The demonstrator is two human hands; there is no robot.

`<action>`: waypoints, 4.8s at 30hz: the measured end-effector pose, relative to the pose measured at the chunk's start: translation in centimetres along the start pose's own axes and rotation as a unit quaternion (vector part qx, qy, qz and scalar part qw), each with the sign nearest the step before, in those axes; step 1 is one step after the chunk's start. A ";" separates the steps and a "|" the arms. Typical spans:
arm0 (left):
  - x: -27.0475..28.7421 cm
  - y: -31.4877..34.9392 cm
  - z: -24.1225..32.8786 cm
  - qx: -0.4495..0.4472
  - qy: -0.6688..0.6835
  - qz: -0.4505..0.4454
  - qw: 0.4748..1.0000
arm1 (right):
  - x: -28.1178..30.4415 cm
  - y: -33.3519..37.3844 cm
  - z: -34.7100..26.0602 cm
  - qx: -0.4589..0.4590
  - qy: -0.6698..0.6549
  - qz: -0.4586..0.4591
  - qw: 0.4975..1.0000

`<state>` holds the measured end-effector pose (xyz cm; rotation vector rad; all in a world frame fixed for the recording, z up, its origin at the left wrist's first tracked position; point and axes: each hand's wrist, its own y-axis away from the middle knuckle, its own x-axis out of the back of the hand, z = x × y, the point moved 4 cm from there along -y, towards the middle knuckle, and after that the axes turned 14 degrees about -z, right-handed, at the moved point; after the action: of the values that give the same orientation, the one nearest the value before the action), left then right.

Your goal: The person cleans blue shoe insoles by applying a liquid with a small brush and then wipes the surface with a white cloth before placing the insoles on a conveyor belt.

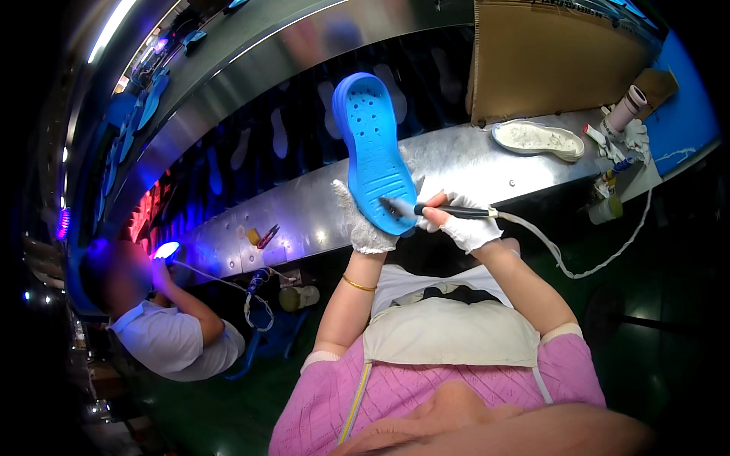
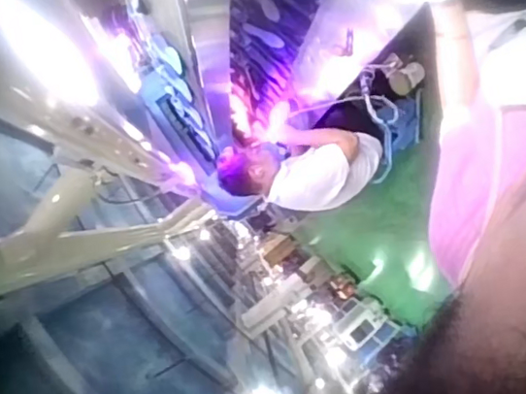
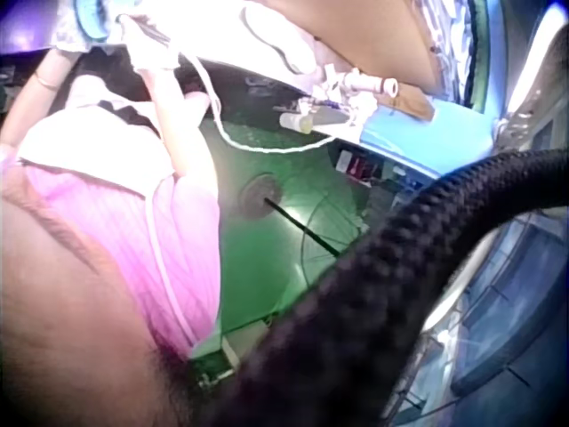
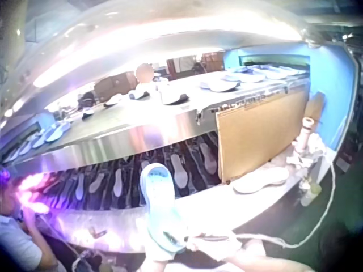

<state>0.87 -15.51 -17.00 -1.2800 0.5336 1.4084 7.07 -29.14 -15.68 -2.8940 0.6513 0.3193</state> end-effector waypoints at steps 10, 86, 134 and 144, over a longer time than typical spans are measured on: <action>-0.7 -0.8 1.2 -0.002 -0.020 -0.032 0.999 | -0.3 -0.8 0.9 -0.037 -0.064 -0.058 0.996; 0.7 -1.1 0.3 0.078 -0.586 0.002 0.806 | -0.2 -1.3 -3.2 0.163 0.214 0.012 0.963; -3.7 -0.6 4.3 0.047 -0.318 -0.027 0.947 | -1.3 -1.1 -10.2 0.290 0.397 -0.129 0.861; -10.1 -7.2 8.5 0.002 -0.355 -0.103 0.929 | 0.1 1.7 -13.0 0.318 0.448 -0.086 0.832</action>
<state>2.10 -10.24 -2.96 -0.7112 -0.0926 1.5607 8.66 -33.31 -3.32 -2.2616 0.4479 -1.1236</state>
